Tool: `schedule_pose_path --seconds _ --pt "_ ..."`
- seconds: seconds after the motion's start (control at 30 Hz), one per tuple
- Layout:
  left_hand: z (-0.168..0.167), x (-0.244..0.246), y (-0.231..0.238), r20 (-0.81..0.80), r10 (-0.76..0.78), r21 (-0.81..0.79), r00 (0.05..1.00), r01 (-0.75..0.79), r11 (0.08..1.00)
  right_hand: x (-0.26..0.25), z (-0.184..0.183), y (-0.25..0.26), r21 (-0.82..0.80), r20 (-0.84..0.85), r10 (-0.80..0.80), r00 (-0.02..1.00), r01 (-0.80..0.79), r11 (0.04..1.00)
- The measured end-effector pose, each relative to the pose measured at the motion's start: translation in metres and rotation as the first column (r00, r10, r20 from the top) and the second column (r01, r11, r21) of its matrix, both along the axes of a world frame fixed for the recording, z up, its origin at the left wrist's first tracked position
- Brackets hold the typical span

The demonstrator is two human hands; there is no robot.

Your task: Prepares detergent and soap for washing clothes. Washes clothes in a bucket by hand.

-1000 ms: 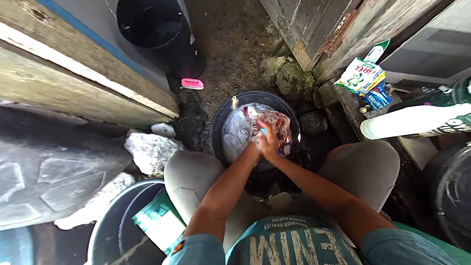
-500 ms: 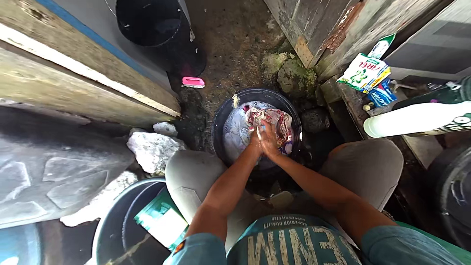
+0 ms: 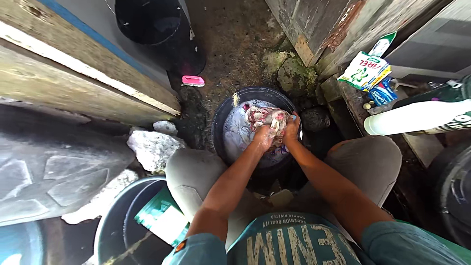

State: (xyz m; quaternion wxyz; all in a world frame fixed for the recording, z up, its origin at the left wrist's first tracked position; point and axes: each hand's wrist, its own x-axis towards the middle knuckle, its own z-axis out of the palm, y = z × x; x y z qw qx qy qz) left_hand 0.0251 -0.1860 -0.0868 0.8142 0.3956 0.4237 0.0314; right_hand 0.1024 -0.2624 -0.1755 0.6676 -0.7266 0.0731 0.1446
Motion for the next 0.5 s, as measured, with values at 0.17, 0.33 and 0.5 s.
schedule_pose_path --seconds 0.17,0.33,0.5 --pt "-0.035 0.002 0.016 0.029 -0.095 -0.050 0.995 0.097 0.994 -0.073 0.040 0.019 -0.079 -0.025 0.269 0.963 -0.270 0.960" --pt "-0.020 -0.019 -0.014 -0.113 -0.114 0.121 0.987 0.128 0.984 -0.038 0.013 0.007 -0.419 0.139 0.471 0.871 -0.379 0.825" --pt "-0.016 0.001 -0.007 -0.005 -0.161 -0.087 0.987 0.160 0.983 -0.050 0.024 0.001 -0.310 0.337 0.400 0.852 -0.301 0.902"
